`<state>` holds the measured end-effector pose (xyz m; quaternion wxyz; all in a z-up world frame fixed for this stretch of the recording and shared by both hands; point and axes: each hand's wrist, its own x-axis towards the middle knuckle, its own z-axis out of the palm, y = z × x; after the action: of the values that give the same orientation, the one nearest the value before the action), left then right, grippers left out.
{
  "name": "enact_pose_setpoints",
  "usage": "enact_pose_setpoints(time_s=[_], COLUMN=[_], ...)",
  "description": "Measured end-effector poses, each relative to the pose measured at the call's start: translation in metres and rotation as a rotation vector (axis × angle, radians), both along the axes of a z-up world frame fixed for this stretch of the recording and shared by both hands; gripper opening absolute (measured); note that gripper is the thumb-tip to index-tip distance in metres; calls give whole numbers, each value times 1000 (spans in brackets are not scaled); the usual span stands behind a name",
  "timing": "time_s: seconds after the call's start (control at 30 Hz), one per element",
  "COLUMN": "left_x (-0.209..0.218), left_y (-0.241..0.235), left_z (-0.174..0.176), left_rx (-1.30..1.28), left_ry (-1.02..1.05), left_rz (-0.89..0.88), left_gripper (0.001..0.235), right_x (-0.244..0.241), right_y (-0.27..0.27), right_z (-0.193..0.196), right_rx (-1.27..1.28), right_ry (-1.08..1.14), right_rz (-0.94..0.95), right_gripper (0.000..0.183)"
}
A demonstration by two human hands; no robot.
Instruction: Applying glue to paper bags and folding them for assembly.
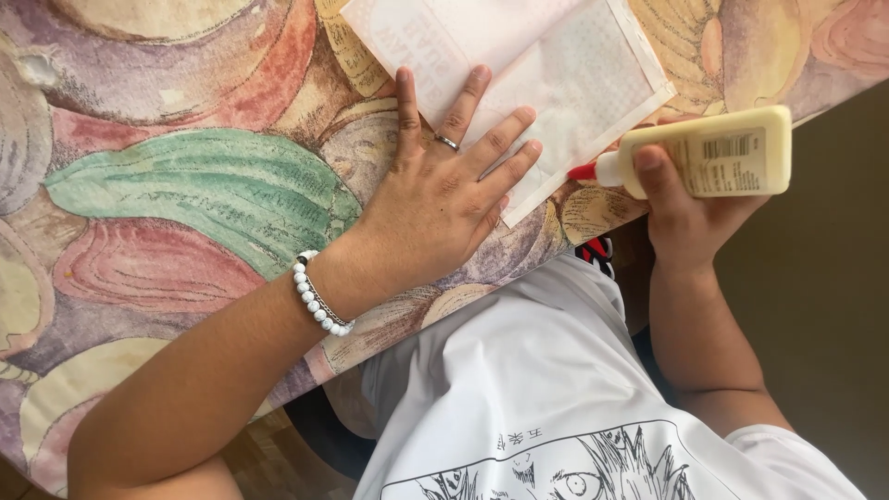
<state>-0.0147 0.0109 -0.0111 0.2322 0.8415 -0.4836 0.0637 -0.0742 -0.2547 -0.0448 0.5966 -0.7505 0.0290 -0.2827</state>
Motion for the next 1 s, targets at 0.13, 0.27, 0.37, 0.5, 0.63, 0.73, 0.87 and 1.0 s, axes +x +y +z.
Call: enact_pose_setpoints(time_s=[0.13, 0.27, 0.37, 0.5, 0.63, 0.73, 0.87, 1.0], left_x=[0, 0, 0, 0, 0, 0, 0, 1], left_y=[0, 1, 0, 1, 1, 1, 1, 0], left_z=[-1, -2, -4, -3, -1, -2, -4, -4], left_rx=[2, 23, 30, 33, 43, 39, 19, 56], left_ry=[11, 5, 3, 7, -11, 5, 1, -38], left_rz=[-10, -6, -7, -2, -3, -5, -13, -7], left_gripper=[41, 42, 43, 42, 42, 44, 43, 44], right_x=[17, 25, 23, 18, 27, 25, 31, 53], right_y=[-42, -67, -47, -64, -75, -42, -87, -82], right_z=[-22, -31, -14, -33, -29, 0, -28, 27], right_rx=[-30, 28, -23, -66, -105, -147, -82, 241], right_ry=[-200, -251, -241, -233, -309, -165, -241, 181], right_rz=[-109, -214, -134, -78, -177, -85, -253, -188], right_gripper=[52, 58, 47, 52, 51, 34, 74, 24])
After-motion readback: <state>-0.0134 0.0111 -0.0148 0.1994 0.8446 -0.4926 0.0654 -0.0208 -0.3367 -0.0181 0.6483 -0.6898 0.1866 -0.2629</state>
